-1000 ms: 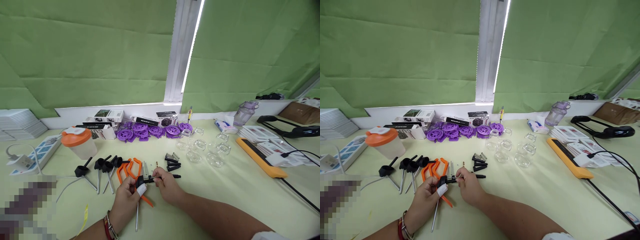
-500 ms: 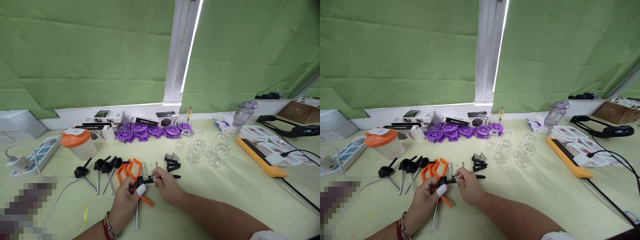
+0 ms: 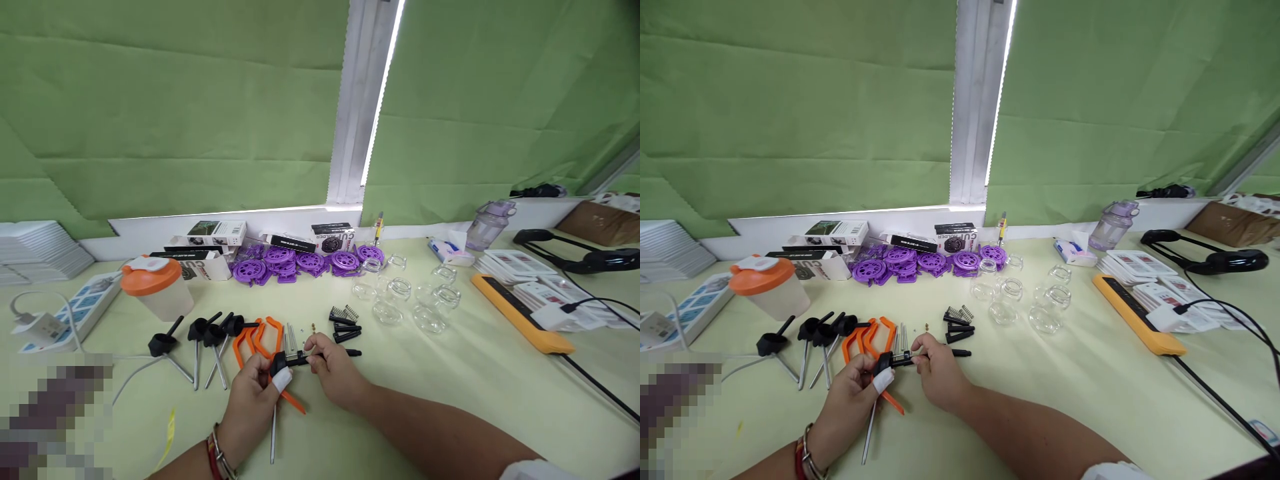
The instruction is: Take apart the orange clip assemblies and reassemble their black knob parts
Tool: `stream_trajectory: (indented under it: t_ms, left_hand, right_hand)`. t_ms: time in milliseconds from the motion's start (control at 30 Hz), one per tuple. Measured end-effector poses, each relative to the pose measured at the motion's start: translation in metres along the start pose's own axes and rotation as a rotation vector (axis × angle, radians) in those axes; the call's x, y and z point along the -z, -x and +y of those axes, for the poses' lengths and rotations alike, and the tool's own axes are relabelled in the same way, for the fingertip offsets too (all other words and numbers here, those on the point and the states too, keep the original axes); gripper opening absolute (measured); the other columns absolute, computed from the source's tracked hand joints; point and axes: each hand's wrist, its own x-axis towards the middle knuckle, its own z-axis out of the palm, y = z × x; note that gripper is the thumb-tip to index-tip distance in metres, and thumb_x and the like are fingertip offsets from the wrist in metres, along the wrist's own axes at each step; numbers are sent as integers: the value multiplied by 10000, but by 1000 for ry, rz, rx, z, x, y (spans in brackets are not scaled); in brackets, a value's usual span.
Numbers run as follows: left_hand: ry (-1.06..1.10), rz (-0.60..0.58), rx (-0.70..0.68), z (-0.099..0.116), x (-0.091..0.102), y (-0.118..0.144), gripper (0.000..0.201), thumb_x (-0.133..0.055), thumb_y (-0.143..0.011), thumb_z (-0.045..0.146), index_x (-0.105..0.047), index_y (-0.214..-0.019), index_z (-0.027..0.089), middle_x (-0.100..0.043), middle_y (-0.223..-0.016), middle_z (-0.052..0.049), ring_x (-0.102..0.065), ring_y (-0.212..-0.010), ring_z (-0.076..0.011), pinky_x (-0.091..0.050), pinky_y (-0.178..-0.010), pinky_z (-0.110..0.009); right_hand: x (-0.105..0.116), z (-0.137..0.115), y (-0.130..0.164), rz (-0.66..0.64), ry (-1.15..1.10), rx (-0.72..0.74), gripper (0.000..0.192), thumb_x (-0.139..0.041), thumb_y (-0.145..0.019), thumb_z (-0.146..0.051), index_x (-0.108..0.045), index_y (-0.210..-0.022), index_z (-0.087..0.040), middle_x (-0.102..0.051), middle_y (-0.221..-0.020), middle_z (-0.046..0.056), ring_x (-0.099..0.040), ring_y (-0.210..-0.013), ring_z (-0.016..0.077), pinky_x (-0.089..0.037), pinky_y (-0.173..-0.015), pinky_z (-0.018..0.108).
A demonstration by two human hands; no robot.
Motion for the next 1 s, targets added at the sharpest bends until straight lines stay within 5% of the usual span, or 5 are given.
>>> stream_trajectory:
  t_ms: [400, 600, 1000]
  left_hand:
    - [1, 25, -36, -8, 2, -5, 265, -663, -668, 374, -469, -670, 194, -467, -610, 52, -452, -559, -115, -382, -514, -215]
    - [-1, -14, -30, -7, 2, -3, 257, -651, -689, 374, -468, -697, 193, -469, -626, 52, -450, -573, -112, -385, -523, -213]
    - [28, -24, -3, -4, 1, -1, 247, -682, -659, 334, -482, -692, 192, -491, -605, 58, -456, -555, -110, -380, -507, -202]
  right_hand:
    - [-1, 6, -1, -1, 6, 16, 159, -419, -800, -158, -513, -920, -199, -463, -643, -28, -414, -577, 113, -339, -551, 215]
    - [1, 4, 1, 4, 60, 37, 273, -418, -813, -165, -475, -1076, -208, -524, -693, -11, -463, -628, 133, -365, -594, 238]
    - [-1, 6, -1, -1, -1, 48, 195, -431, -794, -142, -456, -978, -200, -503, -678, -21, -448, -599, 117, -353, -561, 221]
